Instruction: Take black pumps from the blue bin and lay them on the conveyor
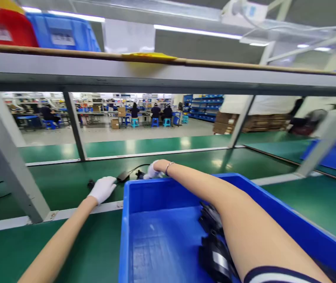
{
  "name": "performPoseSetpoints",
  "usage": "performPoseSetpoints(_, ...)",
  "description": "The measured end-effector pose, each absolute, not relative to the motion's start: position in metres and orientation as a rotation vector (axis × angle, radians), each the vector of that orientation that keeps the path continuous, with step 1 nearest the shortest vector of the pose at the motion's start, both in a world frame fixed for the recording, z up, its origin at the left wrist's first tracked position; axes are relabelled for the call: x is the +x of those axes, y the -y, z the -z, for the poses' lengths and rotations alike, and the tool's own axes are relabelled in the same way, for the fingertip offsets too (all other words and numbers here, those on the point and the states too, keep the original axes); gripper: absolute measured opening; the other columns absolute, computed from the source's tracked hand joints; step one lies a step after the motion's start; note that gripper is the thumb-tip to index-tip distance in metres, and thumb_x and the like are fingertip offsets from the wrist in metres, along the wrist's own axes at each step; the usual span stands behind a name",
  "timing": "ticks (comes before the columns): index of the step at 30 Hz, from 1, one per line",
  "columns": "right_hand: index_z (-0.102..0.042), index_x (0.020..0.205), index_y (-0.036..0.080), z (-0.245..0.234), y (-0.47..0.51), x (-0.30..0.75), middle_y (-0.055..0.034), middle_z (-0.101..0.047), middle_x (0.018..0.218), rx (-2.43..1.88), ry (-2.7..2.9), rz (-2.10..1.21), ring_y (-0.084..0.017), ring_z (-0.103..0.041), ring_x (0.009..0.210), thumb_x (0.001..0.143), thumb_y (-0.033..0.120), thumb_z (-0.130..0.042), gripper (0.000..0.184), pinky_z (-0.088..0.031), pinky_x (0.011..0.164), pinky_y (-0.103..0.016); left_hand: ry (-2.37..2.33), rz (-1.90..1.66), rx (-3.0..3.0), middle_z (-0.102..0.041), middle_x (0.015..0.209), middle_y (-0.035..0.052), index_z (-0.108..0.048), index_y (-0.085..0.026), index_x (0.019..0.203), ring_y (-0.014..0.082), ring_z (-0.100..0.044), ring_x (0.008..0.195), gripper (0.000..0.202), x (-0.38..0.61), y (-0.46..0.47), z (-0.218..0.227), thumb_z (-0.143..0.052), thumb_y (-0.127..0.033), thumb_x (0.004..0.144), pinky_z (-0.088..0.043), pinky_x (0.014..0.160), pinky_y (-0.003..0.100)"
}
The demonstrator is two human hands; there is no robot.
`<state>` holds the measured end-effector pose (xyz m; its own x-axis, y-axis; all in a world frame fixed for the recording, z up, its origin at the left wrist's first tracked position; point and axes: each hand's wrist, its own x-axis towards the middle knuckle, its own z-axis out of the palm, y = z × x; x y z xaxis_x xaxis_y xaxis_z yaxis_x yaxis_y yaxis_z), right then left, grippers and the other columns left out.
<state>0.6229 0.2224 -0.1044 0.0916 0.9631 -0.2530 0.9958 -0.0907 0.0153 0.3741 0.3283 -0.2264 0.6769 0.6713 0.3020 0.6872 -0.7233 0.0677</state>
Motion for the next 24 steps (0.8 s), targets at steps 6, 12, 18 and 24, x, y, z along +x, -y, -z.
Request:
performPoseSetpoints(6, -0.065, 0.133, 0.016, 0.081, -0.101, 0.633, -0.011, -0.068, 0.13, 2.129, -1.983, 0.059, -0.026, -0.064, 0.123, 0.109, 0.047, -0.052, 0.041, -0.049, 0.111, -0.054, 1.374, 0.823, -2.87, -0.069, 0.138, 0.0153, -0.066, -0.015, 0.128, 0.0296, -0.063, 0.132, 0.051, 0.348, -0.282, 0.163, -0.032, -0.04, 0.101, -0.047, 0.116, 0.044)
performPoseSetpoints(12, -0.072, 0.114, 0.012, 0.141, 0.012, 0.631, -0.0091, -0.074, 0.114, 2.06, -1.758, 0.216, -0.021, -0.072, 0.106, 0.104, 0.039, -0.066, 0.03, -0.059, 0.098, -0.044, 1.414, 1.266, -3.12, -0.074, 0.13, 0.0062, -0.071, -0.023, 0.118, 0.0279, -0.067, 0.124, 0.055, 0.336, -0.164, 0.104, -0.039, -0.062, 0.095, -0.046, 0.118, 0.044)
performPoseSetpoints(18, -0.069, 0.122, 0.012, 0.152, 0.02, 0.64, -0.0094, -0.071, 0.119, 2.196, -1.641, 0.226, -0.021, -0.071, 0.107, 0.104, 0.037, -0.065, 0.03, -0.061, 0.095, -0.043, 1.205, 1.25, -3.4, -0.075, 0.123, 0.0071, -0.072, -0.022, 0.111, 0.0282, -0.068, 0.119, 0.053, 0.348, -0.08, 0.075, -0.047, -0.065, 0.093, -0.049, 0.115, 0.045)
performPoseSetpoints(24, -0.068, 0.119, 0.012, 0.123, 0.037, 0.624, -0.0084, -0.071, 0.116, 2.298, -1.875, 0.067, -0.02, -0.07, 0.103, 0.104, 0.034, -0.066, 0.027, -0.061, 0.092, -0.04, 1.275, 1.38, -3.662, -0.073, 0.125, 0.0099, -0.071, -0.02, 0.109, 0.0299, -0.064, 0.124, 0.04, 0.362, -0.042, 0.075, -0.058, -0.054, 0.092, -0.042, 0.12, 0.047)
